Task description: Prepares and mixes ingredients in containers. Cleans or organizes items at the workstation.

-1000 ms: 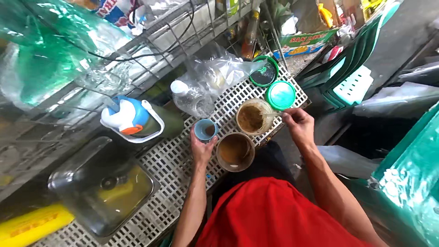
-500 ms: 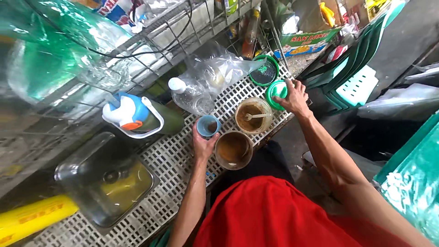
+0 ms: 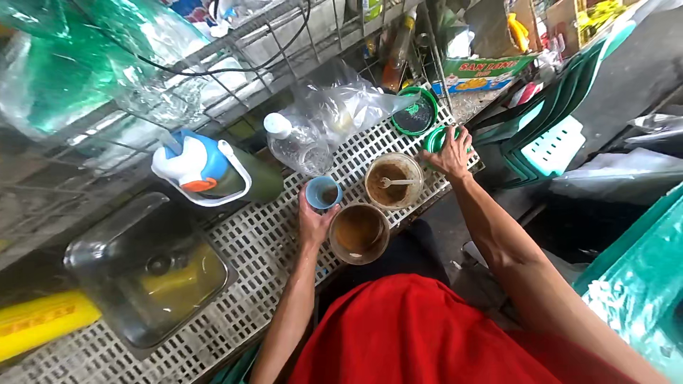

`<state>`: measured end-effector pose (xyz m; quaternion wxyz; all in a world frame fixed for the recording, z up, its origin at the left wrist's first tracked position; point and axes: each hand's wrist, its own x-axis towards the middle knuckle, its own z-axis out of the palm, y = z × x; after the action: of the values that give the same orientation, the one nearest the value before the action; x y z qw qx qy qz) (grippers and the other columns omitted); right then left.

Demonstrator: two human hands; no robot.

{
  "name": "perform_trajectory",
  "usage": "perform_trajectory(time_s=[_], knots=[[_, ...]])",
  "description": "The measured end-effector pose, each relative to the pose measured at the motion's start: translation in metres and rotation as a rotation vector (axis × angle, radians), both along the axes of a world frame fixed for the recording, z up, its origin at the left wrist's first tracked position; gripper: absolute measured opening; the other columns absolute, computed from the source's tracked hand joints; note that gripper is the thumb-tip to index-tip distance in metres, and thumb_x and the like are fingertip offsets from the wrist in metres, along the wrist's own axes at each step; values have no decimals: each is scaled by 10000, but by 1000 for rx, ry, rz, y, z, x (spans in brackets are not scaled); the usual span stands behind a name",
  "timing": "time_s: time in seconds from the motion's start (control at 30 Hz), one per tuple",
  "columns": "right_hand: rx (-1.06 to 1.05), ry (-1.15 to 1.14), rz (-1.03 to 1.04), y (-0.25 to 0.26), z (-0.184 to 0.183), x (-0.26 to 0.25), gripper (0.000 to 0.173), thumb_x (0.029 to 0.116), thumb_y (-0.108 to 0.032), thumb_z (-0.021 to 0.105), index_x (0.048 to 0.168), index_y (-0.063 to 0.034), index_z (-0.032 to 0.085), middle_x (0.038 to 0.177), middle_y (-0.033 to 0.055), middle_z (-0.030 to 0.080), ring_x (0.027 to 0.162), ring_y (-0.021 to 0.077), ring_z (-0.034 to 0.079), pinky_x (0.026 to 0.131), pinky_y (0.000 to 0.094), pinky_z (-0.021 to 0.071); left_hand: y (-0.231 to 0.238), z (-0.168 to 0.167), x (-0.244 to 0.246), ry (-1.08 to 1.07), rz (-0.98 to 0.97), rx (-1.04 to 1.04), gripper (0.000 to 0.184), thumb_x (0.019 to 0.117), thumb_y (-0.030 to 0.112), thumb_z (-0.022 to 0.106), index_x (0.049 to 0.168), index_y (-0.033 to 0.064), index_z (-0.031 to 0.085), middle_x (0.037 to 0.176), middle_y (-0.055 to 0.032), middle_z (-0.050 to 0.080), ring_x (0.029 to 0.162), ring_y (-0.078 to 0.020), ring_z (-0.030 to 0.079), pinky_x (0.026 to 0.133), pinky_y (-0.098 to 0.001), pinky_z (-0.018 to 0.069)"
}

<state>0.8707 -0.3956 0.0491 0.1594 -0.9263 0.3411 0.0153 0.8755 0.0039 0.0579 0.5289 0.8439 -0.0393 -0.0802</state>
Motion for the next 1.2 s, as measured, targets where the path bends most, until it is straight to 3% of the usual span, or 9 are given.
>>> perform_trajectory(time_s=[0.13,0.2,0.27,0.4,0.53,0.63,0.7,0.8,1.2], knots=[[341,-268,-119,-21,7,-11,1032,703,-599,789,1550,-150,407,1565,226,368,1367,417,433,1007,646,438,3,-1,2,-9,-16,-4,964,747,211,878,1537,63,345,1455,-151,541,1340,-196,537,1130,-402,448],[798,-571,-191,-32,15,-21,873,832,-527,711,1538,-136,381,1377,135,555,1108,238,630,866,451,578,4,-5,2,-30,-31,-31,955,745,208,875,1536,75,356,1471,-126,531,1357,-173,520,1144,-384,439],[1302,-864,-197,-30,28,-36,721,837,-602,669,1383,-158,514,1141,101,677,961,236,693,793,472,610,6,-8,1,-44,-46,-46,956,749,186,874,1543,80,351,1495,-118,511,1376,-163,501,1160,-375,422],[1609,-1037,-123,-11,58,-67,678,805,-633,703,1300,-180,598,1177,84,697,1090,239,682,905,514,586,6,-8,2,-47,-59,-40,981,755,169,866,1565,88,319,1512,-132,493,1385,-177,493,1158,-379,418],[1416,-924,183,22,105,-86,733,787,-615,756,1371,-221,551,1190,25,701,1056,170,693,880,420,606,8,-1,4,-37,-87,-25,1036,748,48,867,1590,76,264,1565,-170,422,1422,-248,457,1169,-431,410],[891,-554,630,66,148,-87,1216,700,-751,759,1596,-101,254,1567,94,403,1280,181,554,968,394,571,14,7,-1,-30,-119,-9,1070,785,-34,797,1635,110,162,1645,-141,311,1473,-261,392,1185,-455,391],[647,-390,811,111,161,-90,1138,606,-693,829,1534,-169,431,1638,160,281,1416,280,436,1034,495,534,20,6,-6,-55,-82,-19,984,826,1,738,1630,104,181,1597,-157,383,1418,-280,459,1118,-469,461],[287,-291,1150,163,141,-93,909,667,-704,780,1469,-361,523,1628,182,332,1504,447,259,1102,692,335,28,14,-28,34,67,-85,719,933,123,592,1592,104,307,1559,-132,453,1360,-252,524,1046,-460,512],[29,-39,1428,216,83,-82,818,771,-673,699,1516,-450,444,1651,149,318,1532,464,185,1115,770,201,11,32,-128,366,159,-445,505,1097,337,332,1391,-32,512,1294,-135,627,1206,-134,607,1056,-356,515]])
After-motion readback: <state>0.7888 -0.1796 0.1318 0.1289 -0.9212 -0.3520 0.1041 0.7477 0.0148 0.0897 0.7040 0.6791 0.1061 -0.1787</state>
